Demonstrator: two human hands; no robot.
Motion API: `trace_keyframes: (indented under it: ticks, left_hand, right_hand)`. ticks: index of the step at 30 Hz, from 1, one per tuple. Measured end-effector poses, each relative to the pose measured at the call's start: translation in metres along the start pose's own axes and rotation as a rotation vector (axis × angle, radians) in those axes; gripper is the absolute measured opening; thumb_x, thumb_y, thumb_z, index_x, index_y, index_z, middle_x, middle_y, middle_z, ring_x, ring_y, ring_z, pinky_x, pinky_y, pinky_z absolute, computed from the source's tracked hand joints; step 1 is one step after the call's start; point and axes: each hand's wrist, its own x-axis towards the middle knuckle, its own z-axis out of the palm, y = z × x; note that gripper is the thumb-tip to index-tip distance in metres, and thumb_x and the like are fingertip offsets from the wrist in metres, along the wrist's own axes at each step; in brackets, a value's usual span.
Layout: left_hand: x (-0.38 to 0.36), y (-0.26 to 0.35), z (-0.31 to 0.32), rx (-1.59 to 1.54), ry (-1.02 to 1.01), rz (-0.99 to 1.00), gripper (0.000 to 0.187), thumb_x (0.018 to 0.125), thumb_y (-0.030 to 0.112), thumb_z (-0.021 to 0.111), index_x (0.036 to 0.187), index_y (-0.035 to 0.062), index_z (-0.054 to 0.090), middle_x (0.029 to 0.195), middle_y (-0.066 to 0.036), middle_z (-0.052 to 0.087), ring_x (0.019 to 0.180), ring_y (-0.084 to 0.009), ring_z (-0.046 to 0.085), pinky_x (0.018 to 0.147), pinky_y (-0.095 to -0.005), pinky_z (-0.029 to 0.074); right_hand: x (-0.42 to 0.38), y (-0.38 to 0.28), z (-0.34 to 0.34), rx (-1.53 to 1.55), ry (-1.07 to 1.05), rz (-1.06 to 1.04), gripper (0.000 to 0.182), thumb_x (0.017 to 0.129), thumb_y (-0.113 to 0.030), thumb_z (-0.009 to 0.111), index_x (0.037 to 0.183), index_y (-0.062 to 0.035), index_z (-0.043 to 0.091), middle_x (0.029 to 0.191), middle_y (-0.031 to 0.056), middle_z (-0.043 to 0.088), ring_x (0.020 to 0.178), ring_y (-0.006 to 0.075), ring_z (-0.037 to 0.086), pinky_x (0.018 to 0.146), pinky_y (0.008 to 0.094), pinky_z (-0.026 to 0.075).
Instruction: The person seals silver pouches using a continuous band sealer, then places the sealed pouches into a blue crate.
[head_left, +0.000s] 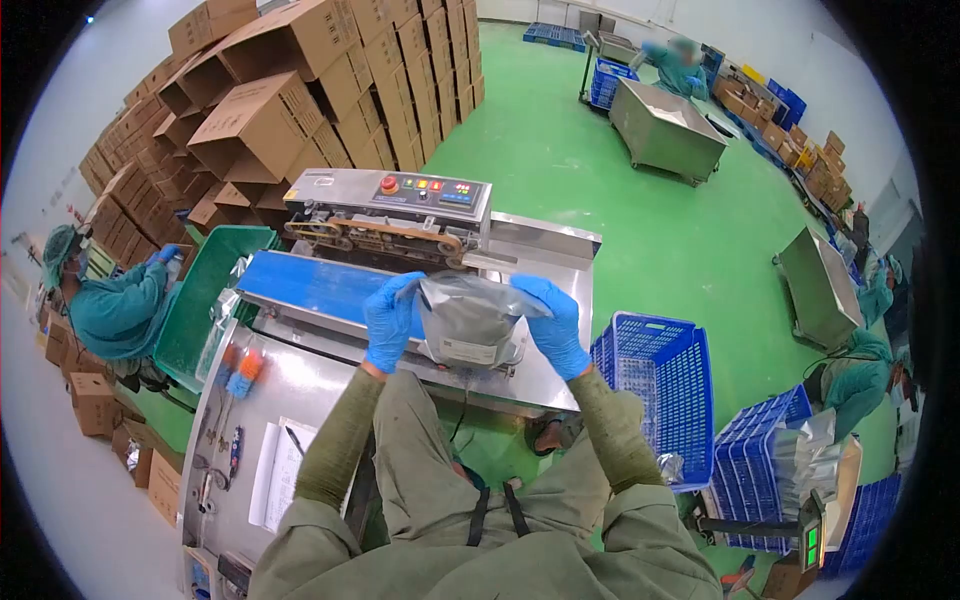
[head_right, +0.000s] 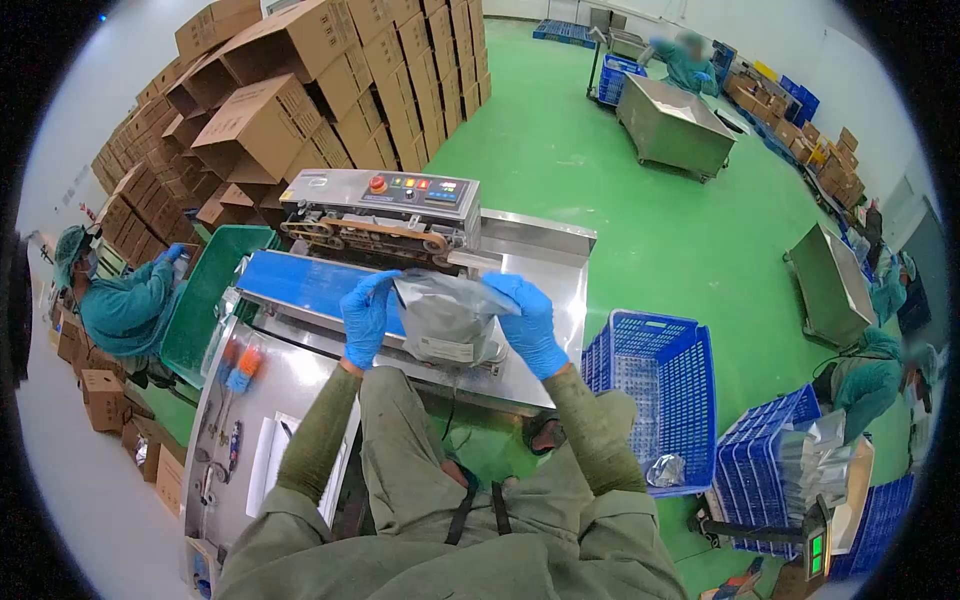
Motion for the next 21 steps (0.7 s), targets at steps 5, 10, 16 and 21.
trace_keyframes:
  ticks: [5,10,16,21]
  left_hand:
    - [0.021,0.031,0.032,-0.19,-0.023,-0.499,0.016,0.088,0.011,0.071,0.088,-0.0045,0.072,0.065,-0.001,0.062,0.056,-0.0049,0.051,0.05,-0.0268,0.04]
    - [0.008,-0.139,0.091,0.291,-0.41,-0.306,0.03,0.08,0.023,0.075,0.067,-0.0025,0.069,0.06,-0.009,0.066,0.054,-0.0183,0.06,0.051,-0.0332,0.044]
    - [0.002,-0.227,0.09,0.259,-0.424,-0.526,0.025,0.084,0.034,0.07,0.077,0.0098,0.074,0.075,-0.011,0.071,0.064,-0.0235,0.067,0.062,-0.037,0.05]
    - [0.022,-0.247,0.079,0.031,-0.254,-0.702,0.025,0.078,0.024,0.079,0.079,-0.0005,0.074,0.077,-0.01,0.073,0.065,-0.0182,0.066,0.058,-0.037,0.05]
  right_hand:
    - [-0.017,0.015,0.006,0.181,0.301,0.724,0.012,0.089,-0.01,0.067,0.089,0.0014,0.07,0.059,0.0033,0.059,0.051,0.0102,0.055,0.048,0.0287,0.044]
    - [-0.047,0.092,0.021,0.31,0.361,1.069,0.024,0.084,-0.015,0.068,0.068,0.0011,0.064,0.056,0.003,0.056,0.048,0.0108,0.052,0.044,0.0277,0.038]
    - [-0.05,0.118,0.036,0.394,0.436,1.112,0.025,0.083,-0.018,0.072,0.067,0.0011,0.066,0.056,0.003,0.056,0.048,0.012,0.052,0.044,0.03,0.042]
    - [-0.047,0.141,0.071,0.372,0.445,1.143,0.023,0.082,-0.015,0.073,0.067,0.0008,0.068,0.057,0.0017,0.058,0.049,0.0109,0.052,0.044,0.0298,0.041]
